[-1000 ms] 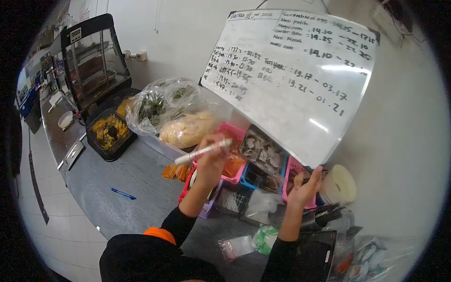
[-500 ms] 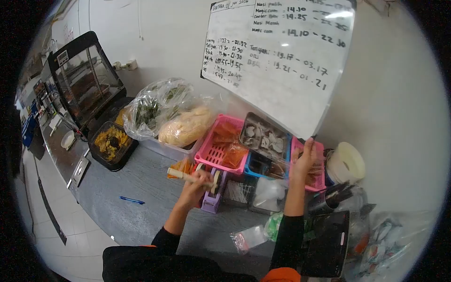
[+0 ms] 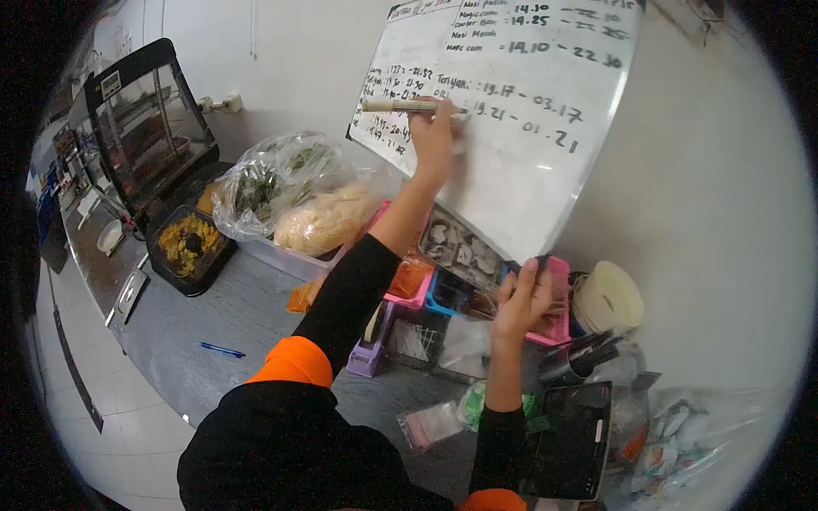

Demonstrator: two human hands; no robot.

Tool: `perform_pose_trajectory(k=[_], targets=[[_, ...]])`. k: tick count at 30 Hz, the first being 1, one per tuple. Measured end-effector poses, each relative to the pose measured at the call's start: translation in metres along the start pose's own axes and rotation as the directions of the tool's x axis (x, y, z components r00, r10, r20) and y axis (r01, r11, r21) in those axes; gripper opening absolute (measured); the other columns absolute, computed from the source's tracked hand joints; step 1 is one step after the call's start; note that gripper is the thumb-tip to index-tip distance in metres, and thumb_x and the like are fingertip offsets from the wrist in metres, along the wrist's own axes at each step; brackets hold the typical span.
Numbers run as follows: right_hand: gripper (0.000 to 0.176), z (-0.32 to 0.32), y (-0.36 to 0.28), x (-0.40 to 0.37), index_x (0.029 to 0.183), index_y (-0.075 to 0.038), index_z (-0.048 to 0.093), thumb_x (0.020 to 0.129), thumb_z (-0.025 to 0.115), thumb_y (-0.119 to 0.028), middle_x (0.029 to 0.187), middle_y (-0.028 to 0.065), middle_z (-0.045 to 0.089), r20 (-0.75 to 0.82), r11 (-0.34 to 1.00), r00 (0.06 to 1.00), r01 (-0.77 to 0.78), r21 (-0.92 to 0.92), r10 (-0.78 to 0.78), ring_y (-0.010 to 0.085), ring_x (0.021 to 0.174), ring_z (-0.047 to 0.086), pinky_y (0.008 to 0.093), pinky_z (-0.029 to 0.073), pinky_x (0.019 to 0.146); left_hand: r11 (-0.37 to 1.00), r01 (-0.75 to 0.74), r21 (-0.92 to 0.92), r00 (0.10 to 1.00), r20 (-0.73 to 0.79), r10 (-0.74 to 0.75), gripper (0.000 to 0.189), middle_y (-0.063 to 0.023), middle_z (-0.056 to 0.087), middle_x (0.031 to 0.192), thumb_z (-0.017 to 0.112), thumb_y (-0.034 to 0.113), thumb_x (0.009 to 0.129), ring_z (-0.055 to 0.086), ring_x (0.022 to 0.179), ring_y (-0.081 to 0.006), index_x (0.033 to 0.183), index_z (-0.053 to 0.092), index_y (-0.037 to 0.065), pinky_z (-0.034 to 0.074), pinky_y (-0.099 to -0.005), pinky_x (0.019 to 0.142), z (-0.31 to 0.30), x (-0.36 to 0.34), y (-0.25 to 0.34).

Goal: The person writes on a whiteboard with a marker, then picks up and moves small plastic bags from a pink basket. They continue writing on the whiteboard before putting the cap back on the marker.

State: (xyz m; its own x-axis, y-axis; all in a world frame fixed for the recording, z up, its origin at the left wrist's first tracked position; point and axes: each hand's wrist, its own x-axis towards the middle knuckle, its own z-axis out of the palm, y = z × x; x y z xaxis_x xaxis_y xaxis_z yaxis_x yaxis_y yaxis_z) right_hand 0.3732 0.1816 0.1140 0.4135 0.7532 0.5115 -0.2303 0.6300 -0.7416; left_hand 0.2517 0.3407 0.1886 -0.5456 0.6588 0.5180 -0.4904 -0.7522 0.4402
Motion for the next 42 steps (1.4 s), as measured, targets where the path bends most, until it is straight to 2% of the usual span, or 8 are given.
perform_pose_trajectory(k=[10,15,17,25,28,33,36,42], targets=[[0.016,-0.002,0.000,-0.002,0.071,-0.008,0.038,0.083,0.042,-0.017,0.049,-0.0048,0.028,0.050,1.000,0.999,-0.009,0.021,0.008,0.0022,0.033,0.024,0.0180,0.016,0.030,0.998,-0.058,0.007,0.992,0.116,0.057,0.014,0.0008,0.039,0.063,0.051,0.009,0.073,0.037,0.053,-0.0045,0.077,0.039,0.005,0.033,-0.0180,0.047,-0.004,-0.007,0.007],[0.016,-0.001,-0.001,-0.002,0.070,-0.008,0.038,0.083,0.042,-0.017,0.049,-0.0050,0.028,0.058,0.999,0.998,-0.020,0.049,0.017,0.0022,0.033,0.023,0.0182,0.015,0.030,0.972,-0.196,0.129,0.973,0.150,0.176,0.009,0.0020,0.042,0.061,0.051,0.007,0.073,0.038,0.054,-0.0047,0.074,0.042,0.006,0.033,-0.0174,0.047,0.001,-0.012,0.012],[0.016,0.000,-0.001,-0.002,0.071,-0.008,0.039,0.083,0.042,-0.017,0.049,-0.0051,0.029,-0.006,0.996,0.998,-0.061,0.071,0.062,0.0019,0.033,0.023,0.0180,0.015,0.030,0.971,-0.169,0.168,0.978,0.151,0.144,0.010,0.0017,0.043,0.062,0.052,0.007,0.073,0.038,0.054,-0.0046,0.074,0.042,0.005,0.033,-0.0171,0.048,0.001,-0.012,0.015],[0.012,0.001,-0.002,-0.003,0.074,-0.007,0.042,0.083,0.043,-0.017,0.051,-0.0056,0.031,0.040,0.997,0.999,-0.017,0.076,0.014,0.0014,0.034,0.024,0.0174,0.016,0.031,0.970,-0.160,0.184,0.979,0.152,0.133,0.011,0.0016,0.041,0.060,0.053,0.008,0.072,0.039,0.055,-0.0045,0.072,0.042,0.006,0.033,-0.0176,0.047,-0.002,-0.008,0.011],[0.012,-0.003,0.000,-0.003,0.076,-0.007,0.043,0.083,0.042,-0.017,0.052,-0.0053,0.032,0.047,0.996,0.998,-0.032,0.084,0.029,0.0017,0.034,0.024,0.0176,0.016,0.031,0.990,-0.041,0.133,0.987,0.161,0.019,0.014,-0.0009,0.043,0.061,0.054,0.009,0.071,0.041,0.054,-0.0062,0.072,0.040,0.004,0.035,-0.0199,0.049,-0.004,-0.009,0.010],[0.011,-0.005,0.002,-0.001,0.080,-0.006,0.045,0.083,0.042,-0.017,0.053,-0.0051,0.034,0.066,0.996,0.998,-0.017,0.085,0.011,0.0016,0.034,0.024,0.0176,0.016,0.031,0.973,-0.186,0.135,0.974,0.152,0.165,0.014,-0.0005,0.042,0.060,0.054,0.009,0.071,0.040,0.053,-0.0062,0.072,0.040,0.004,0.034,-0.0200,0.047,-0.001,-0.013,0.014],[0.011,-0.002,-0.001,-0.003,0.079,-0.006,0.045,0.083,0.042,-0.017,0.053,-0.0048,0.035,0.042,0.997,0.999,-0.015,0.079,0.012,0.0016,0.034,0.024,0.0176,0.016,0.031,0.977,-0.157,0.141,0.986,0.082,0.147,0.014,-0.0004,0.042,0.060,0.053,0.009,0.072,0.039,0.053,-0.0062,0.072,0.040,0.004,0.034,-0.0204,0.048,-0.001,-0.014,0.014],[0.011,-0.005,0.002,-0.002,0.081,-0.006,0.044,0.083,0.043,-0.017,0.051,-0.0049,0.034,0.071,0.996,0.997,-0.021,0.091,0.015,0.0017,0.033,0.023,0.0181,0.015,0.031,0.953,-0.233,0.194,0.969,0.124,0.212,0.014,-0.0006,0.043,0.061,0.053,0.009,0.072,0.041,0.054,-0.0061,0.071,0.041,0.003,0.035,-0.0205,0.051,0.001,-0.011,0.012]])
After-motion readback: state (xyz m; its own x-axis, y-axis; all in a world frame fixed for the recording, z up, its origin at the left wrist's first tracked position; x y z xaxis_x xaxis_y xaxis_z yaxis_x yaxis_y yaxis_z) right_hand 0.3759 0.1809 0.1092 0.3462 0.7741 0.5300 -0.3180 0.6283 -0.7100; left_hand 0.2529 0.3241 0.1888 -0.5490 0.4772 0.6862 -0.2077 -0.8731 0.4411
